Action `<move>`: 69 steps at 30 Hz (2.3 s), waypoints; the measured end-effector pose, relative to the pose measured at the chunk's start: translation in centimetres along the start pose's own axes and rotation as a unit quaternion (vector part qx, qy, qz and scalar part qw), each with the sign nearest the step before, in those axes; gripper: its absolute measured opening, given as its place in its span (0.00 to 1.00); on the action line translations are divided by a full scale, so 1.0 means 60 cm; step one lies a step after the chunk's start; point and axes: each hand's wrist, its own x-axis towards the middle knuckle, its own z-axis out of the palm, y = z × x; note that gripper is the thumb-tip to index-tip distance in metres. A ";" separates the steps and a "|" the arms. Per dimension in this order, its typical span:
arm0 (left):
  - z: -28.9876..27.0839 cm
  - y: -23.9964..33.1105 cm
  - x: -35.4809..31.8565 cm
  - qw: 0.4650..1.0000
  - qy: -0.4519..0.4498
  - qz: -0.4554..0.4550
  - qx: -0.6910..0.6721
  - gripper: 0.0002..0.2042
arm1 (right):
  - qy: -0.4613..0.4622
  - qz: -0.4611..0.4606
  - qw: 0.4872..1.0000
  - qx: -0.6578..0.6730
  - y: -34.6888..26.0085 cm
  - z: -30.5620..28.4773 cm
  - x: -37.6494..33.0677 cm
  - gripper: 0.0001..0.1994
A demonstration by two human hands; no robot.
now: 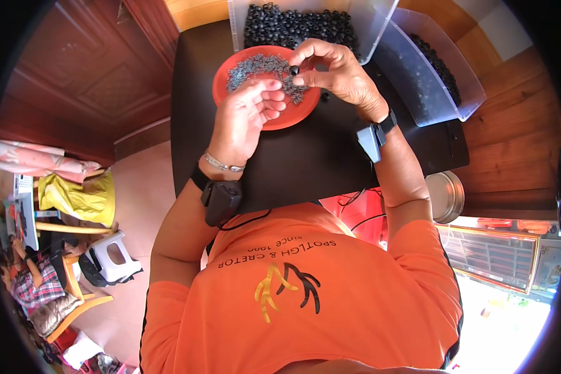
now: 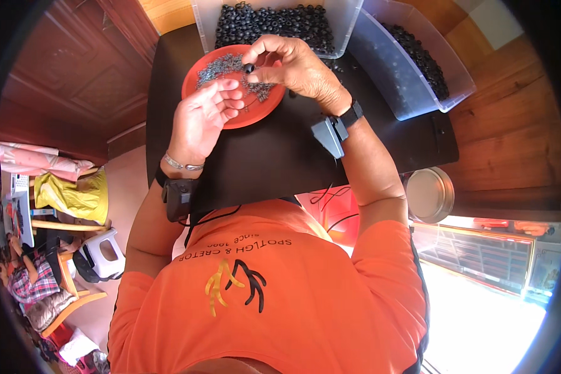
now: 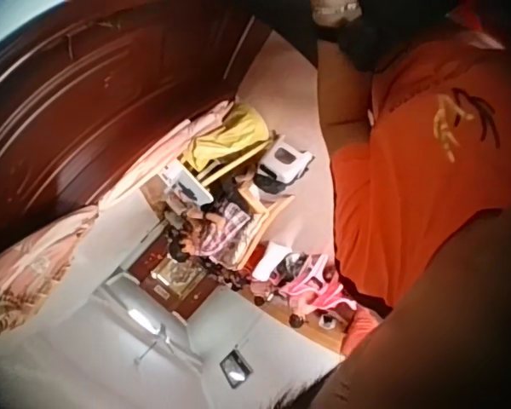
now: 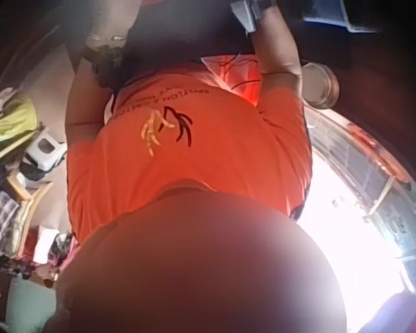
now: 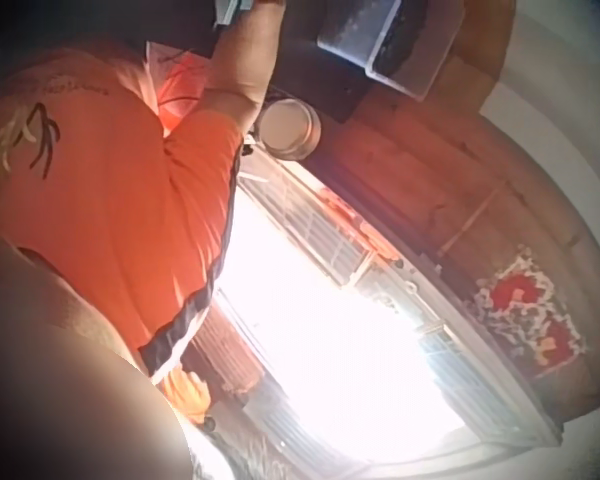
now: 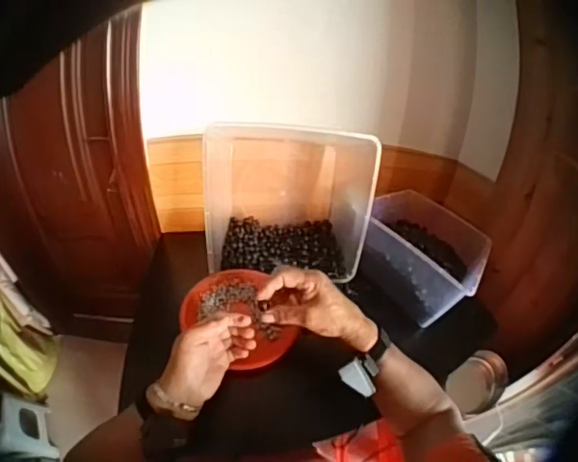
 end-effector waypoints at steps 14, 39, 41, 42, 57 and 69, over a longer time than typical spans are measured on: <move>-0.001 -0.009 0.004 0.999 -0.034 0.010 -0.017 0.10 | 0.020 -0.110 0.992 -0.065 0.004 0.054 0.000 0.14; -0.004 -0.001 0.006 0.997 -0.042 -0.015 -0.067 0.12 | 0.024 -0.104 0.992 -0.071 0.018 0.055 0.003 0.12; -0.002 -0.001 0.006 0.996 -0.035 -0.015 -0.076 0.11 | 0.038 -0.114 0.991 -0.062 0.018 0.055 0.003 0.11; 0.000 -0.001 0.005 0.997 -0.025 -0.015 -0.075 0.11 | 0.038 -0.114 0.991 -0.062 0.018 0.055 0.003 0.11; -0.015 0.018 0.010 0.999 -0.021 0.038 -0.009 0.08 | 0.043 -0.075 0.992 -0.095 0.020 0.055 0.005 0.09; -0.022 0.033 0.008 0.994 0.063 0.079 -0.041 0.09 | -0.109 0.035 0.920 -0.374 0.035 0.056 -0.004 0.08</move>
